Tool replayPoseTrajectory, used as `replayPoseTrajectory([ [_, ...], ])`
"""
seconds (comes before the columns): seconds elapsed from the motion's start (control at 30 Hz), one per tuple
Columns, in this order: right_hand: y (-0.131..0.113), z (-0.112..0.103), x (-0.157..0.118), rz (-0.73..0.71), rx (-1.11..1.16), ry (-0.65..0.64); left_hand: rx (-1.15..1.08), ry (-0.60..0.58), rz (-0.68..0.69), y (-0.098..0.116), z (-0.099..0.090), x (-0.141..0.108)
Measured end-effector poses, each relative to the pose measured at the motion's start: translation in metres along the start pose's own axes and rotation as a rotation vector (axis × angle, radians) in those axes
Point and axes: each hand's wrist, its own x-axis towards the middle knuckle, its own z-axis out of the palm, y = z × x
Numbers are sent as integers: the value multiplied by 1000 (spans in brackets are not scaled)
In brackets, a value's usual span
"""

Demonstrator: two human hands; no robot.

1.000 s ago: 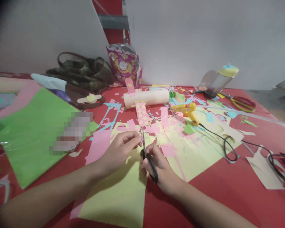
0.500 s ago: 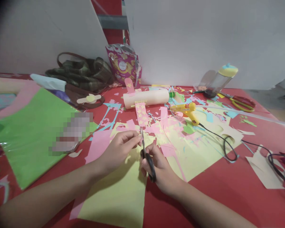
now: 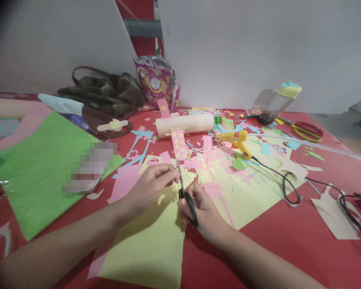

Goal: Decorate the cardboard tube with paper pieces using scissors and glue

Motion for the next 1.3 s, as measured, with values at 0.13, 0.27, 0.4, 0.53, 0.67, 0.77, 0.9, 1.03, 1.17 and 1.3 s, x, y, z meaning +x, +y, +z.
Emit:
replayPoseTrajectory([
  [0.13, 1, -1, 3, -32, 80, 83, -11, -30, 0, -2, -2, 2],
  [0.27, 1, -5, 6, -96, 116, 200, 46, -220, 23, -3, -5, 4],
  [0.4, -4, -9, 8, -128, 60, 334, 192, -420, 63, -6, -7, 4],
  [0.53, -7, -9, 8, -124, 51, 332, 326, -479, 117, -7, -8, 2],
  [0.67, -7, -9, 7, -109, 83, 287, 398, -530, 158, -7, -11, 4],
  [0.77, -6, -9, 7, -114, 79, 291, 434, -549, 179, -6, -13, 6],
  [0.9, -6, -8, 7, -124, 69, 311, 423, -527, 206, -6, -14, 8],
  [1.03, -5, -7, 8, -140, 61, 341, 446, -490, 213, -7, -14, 9],
  [1.17, -3, -7, 9, -149, 43, 362, 470, -434, 224, -9, -14, 10],
  [1.3, -2, -8, 8, -149, 16, 354, 521, -440, 235, -9, -15, 10],
])
